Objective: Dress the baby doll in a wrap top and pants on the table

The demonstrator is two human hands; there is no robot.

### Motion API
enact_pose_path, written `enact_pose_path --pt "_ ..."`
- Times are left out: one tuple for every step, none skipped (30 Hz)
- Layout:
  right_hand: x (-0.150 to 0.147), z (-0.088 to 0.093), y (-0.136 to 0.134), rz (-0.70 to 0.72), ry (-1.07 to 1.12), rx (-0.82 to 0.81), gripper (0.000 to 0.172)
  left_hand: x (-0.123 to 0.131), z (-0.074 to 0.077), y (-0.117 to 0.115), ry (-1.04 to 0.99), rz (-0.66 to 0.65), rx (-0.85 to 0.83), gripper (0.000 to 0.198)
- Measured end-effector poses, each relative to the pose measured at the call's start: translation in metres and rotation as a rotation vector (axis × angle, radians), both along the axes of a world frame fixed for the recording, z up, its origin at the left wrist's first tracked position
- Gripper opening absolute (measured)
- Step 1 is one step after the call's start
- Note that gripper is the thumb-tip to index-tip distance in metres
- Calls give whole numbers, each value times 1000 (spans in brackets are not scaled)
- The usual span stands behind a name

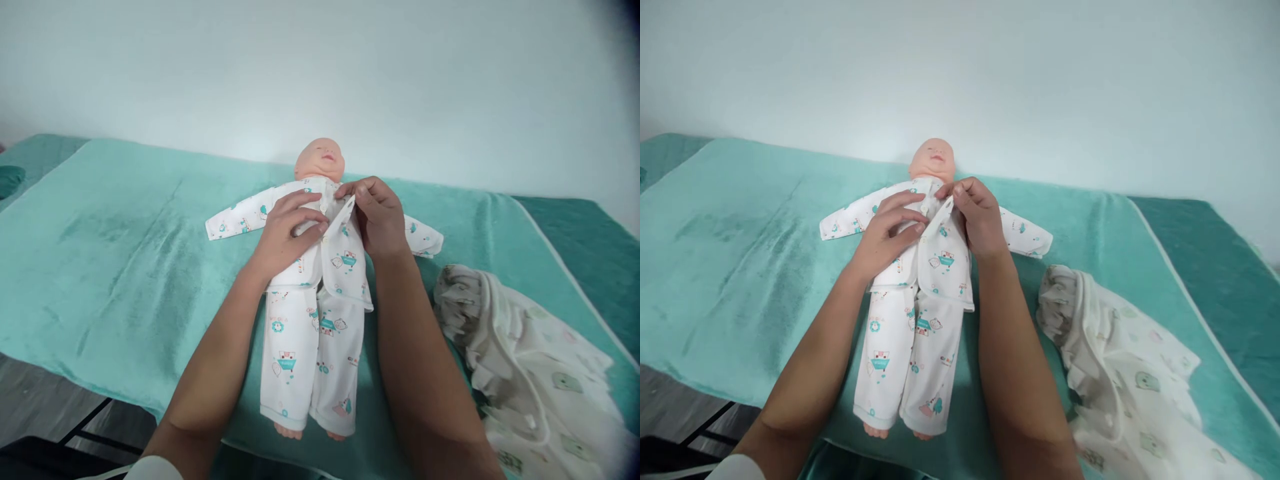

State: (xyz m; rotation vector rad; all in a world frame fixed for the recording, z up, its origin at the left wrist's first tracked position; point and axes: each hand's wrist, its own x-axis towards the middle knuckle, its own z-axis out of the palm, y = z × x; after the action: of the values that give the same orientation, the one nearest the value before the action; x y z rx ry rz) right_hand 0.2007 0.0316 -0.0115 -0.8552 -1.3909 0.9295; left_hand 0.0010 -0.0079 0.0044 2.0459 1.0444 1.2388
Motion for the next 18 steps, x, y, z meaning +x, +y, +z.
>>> enact_pose_path --pt "-2 0 -2 -30 -14 8 47 -1 1 0 31 -18 4 8" --pt "-4 1 -4 -60 -23 24 47 -2 1 -1 61 -35 3 8" --pt "-6 2 -7 -90 -26 45 47 -4 2 -1 88 -52 0 7" --pt "-8 3 -9 -119 -26 65 46 -5 2 -1 110 -72 -6 7" --pt "-10 4 -11 -146 -27 83 45 -7 3 -1 125 -93 -14 7" --pt "-11 4 -13 -174 -29 97 44 -10 4 -1 134 -117 -21 6" --pt "-12 5 -16 -200 -34 109 43 -12 4 0 136 -139 -31 7" --pt "-12 5 -18 -223 -43 118 42 -14 5 0 133 -160 -41 7" --pt "-12 6 -20 -242 -58 123 41 -17 5 0 126 -177 -50 8" --pt "-13 7 -23 -252 -79 122 39 -19 6 1 117 -193 -60 9" --pt "-13 8 -26 -251 -106 118 38 -21 6 2 107 -206 -70 9" --pt "-14 10 -30 -237 -140 113 35 -23 6 2 97 -218 -79 9" --pt "-15 13 -34 -211 -176 104 33 -24 6 3 85 -230 -86 9" --pt "-16 16 -39 -176 -215 89 31 -26 5 3 74 -242 -92 9" --pt "-17 18 -45 -137 -253 72 28 -27 5 4 63 -251 -96 8" --pt "-18 20 -50 -105 -292 57 26 -28 4 5 53 -261 -98 8" --pt "-19 22 -56 -81 -333 45 23 -28 4 6 44 -272 -100 7" --pt "-19 22 -62 -65 -374 39 20 -29 3 6 37 -282 -102 7"
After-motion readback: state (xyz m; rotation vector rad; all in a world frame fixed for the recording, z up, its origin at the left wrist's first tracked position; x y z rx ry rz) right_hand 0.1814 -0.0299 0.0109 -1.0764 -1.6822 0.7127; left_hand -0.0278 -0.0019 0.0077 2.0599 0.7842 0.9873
